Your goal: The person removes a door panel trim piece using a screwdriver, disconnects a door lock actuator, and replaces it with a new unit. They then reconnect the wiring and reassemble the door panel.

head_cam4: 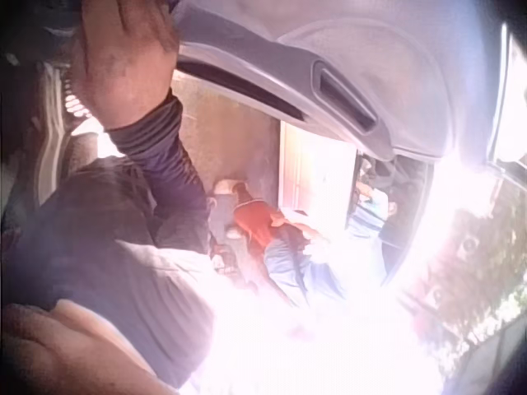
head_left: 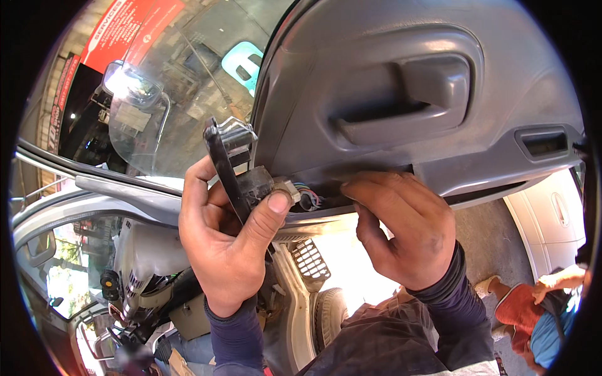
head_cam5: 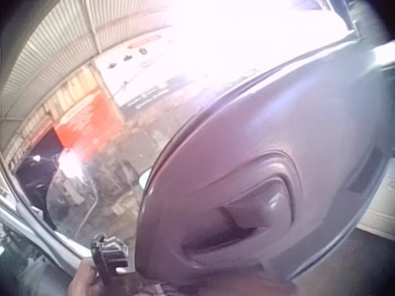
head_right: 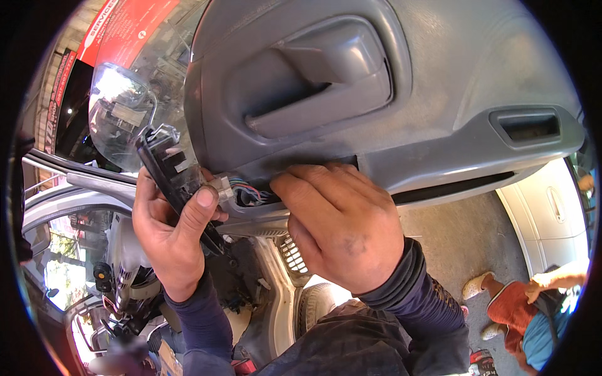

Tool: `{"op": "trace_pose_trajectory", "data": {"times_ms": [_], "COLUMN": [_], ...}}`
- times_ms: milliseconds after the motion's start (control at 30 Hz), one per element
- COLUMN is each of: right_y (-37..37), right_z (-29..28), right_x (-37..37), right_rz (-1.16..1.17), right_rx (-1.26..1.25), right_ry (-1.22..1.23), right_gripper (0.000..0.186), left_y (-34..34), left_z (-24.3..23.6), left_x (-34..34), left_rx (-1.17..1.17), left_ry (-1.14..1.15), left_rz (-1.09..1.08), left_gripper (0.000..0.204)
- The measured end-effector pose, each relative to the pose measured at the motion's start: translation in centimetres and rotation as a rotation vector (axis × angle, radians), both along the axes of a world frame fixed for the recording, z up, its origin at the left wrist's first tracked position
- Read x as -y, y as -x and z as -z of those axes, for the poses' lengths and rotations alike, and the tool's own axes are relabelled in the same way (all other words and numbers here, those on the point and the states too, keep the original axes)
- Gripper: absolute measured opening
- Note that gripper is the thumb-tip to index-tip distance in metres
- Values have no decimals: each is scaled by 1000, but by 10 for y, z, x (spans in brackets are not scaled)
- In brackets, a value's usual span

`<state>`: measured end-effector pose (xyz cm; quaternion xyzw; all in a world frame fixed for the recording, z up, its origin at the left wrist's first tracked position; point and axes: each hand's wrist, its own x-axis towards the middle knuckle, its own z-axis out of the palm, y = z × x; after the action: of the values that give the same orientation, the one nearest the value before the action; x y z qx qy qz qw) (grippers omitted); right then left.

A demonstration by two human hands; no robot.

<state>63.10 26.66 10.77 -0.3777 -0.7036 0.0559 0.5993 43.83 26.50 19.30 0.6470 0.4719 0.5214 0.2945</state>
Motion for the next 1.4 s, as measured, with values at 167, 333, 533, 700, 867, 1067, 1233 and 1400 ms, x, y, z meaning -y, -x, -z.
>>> {"op": "trace_pose_trajectory", "data": {"times_ms": [167,333,533,700,867,1067,1233,1400], "right_y": [24,47,48,43,44,47,50,50], "right_z": [0,-4,-12,-12,-9,-8,-7,-7], "right_x": [-9,-14,-17,-17,-19,-18,-19,-21], "right_rz": [104,6,-70,-115,-100,-72,-37,-41], "right_rx": [110,65,1,-4,4,46,35,45], "right_ry": [-97,-49,116,175,81,76,3,-26], "right_gripper": [41,41,25,24,24,24,24,25], "left_y": [-1,-1,2,3,6,11,15,20], "left_z": [-7,-5,-8,-8,-7,-2,0,3], "left_x": [2,3,-1,-5,-6,-8,-11,-10], "left_rx": [14,-3,-13,11,53,115,150,189], "left_ry": [93,105,156,204,242,279,293,313], "left_rz": [-98,-132,-118,-48,-23,-13,60,99], "left_gripper": [53,47,44,41,39,37,39,41]}}
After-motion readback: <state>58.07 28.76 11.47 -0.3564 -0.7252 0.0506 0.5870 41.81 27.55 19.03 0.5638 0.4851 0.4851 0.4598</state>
